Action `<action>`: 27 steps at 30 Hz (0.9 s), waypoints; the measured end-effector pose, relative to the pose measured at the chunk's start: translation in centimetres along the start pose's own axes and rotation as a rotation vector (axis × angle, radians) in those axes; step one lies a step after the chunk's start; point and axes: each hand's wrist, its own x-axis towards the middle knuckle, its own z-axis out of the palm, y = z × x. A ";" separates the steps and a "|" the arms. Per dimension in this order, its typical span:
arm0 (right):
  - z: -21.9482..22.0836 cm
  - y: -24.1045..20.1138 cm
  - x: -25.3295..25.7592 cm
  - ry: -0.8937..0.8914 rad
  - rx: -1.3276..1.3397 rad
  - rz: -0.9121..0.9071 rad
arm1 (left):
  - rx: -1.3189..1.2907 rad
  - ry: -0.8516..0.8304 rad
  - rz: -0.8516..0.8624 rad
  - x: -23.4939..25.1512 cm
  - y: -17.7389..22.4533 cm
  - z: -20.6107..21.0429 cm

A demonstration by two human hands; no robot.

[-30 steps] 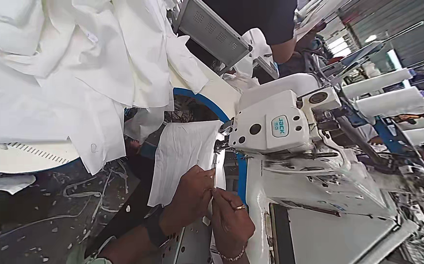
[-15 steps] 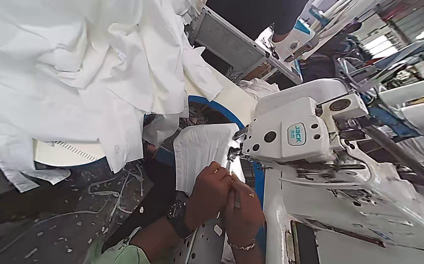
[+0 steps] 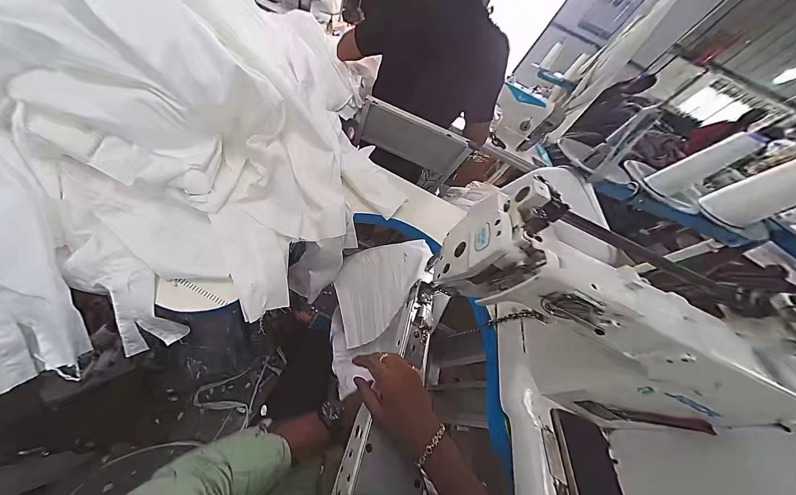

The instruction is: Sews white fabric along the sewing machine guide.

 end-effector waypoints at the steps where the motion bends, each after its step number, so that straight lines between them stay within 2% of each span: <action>1: -0.6 -0.5 0.0 -0.089 0.045 0.107 | 0.164 0.236 0.231 1.5 -2.3 -1.0; 3: -2.0 -1.7 1.8 -0.359 0.049 0.336 | 0.493 0.659 0.557 1.5 -6.1 -7.3; 4: -2.1 -2.2 2.8 -0.464 0.006 0.403 | 0.612 0.881 0.589 -1.3 -6.4 -10.9; 5: -2.0 -2.5 3.8 -0.522 -0.042 0.422 | 0.646 1.095 0.519 -5.5 -5.5 -13.8; 6: -2.0 -2.6 4.4 -0.562 -0.068 0.421 | 0.563 1.218 0.368 -10.0 -4.6 -14.8; 7: -2.0 -2.5 4.3 -0.553 -0.077 0.383 | 0.387 1.287 0.221 -13.5 -4.2 -13.3; 8: -1.7 -2.4 3.7 -0.454 -0.060 0.318 | 0.165 1.332 0.137 -15.5 -4.5 -10.4; 10: 0.2 -3.8 2.5 -0.064 -0.049 0.170 | -0.238 1.333 0.183 -16.0 -6.0 -3.9; 11: 1.3 -5.4 1.6 0.123 -0.083 0.109 | -0.408 1.206 0.230 -15.8 -6.0 -1.1; 12: 2.3 -7.4 0.5 0.248 -0.104 0.055 | -0.551 0.991 0.279 -15.7 -5.1 0.5; 13: 3.1 -9.8 -0.9 0.278 -0.066 -0.005 | -0.695 0.861 0.314 -15.5 -3.7 0.9; 14: 3.7 -12.2 -2.7 0.214 0.059 -0.074 | -0.829 0.932 0.281 -15.1 -1.6 0.5; 15: 3.8 -14.0 -3.9 0.146 0.226 -0.145 | -0.923 1.085 0.244 -14.6 0.2 -1.3; 16: 3.9 -14.7 -4.0 0.204 0.342 -0.206 | -0.983 1.223 0.297 -14.4 1.3 -4.1; 18: 2.3 -14.5 -2.4 0.493 0.357 -0.185 | -0.923 1.329 0.522 -16.3 3.6 -8.2; 19: 1.1 -13.6 -1.1 0.554 0.269 -0.143 | -0.786 1.319 0.656 -18.2 5.0 -9.4; 21: 0.6 -11.8 0.1 0.532 0.161 -0.072 | -0.431 1.288 0.802 -22.8 6.1 -10.7; 23: 0.3 -10.1 0.4 0.429 0.284 -0.075 | -0.273 1.385 0.786 -26.1 5.9 -13.5; 24: -1.4 -9.1 0.1 0.347 0.448 -0.108 | -0.259 1.424 0.774 -26.9 5.4 -15.7; 27: -11.0 -5.5 -3.0 0.340 0.845 -0.220 | -0.231 1.446 0.668 -27.8 4.6 -22.2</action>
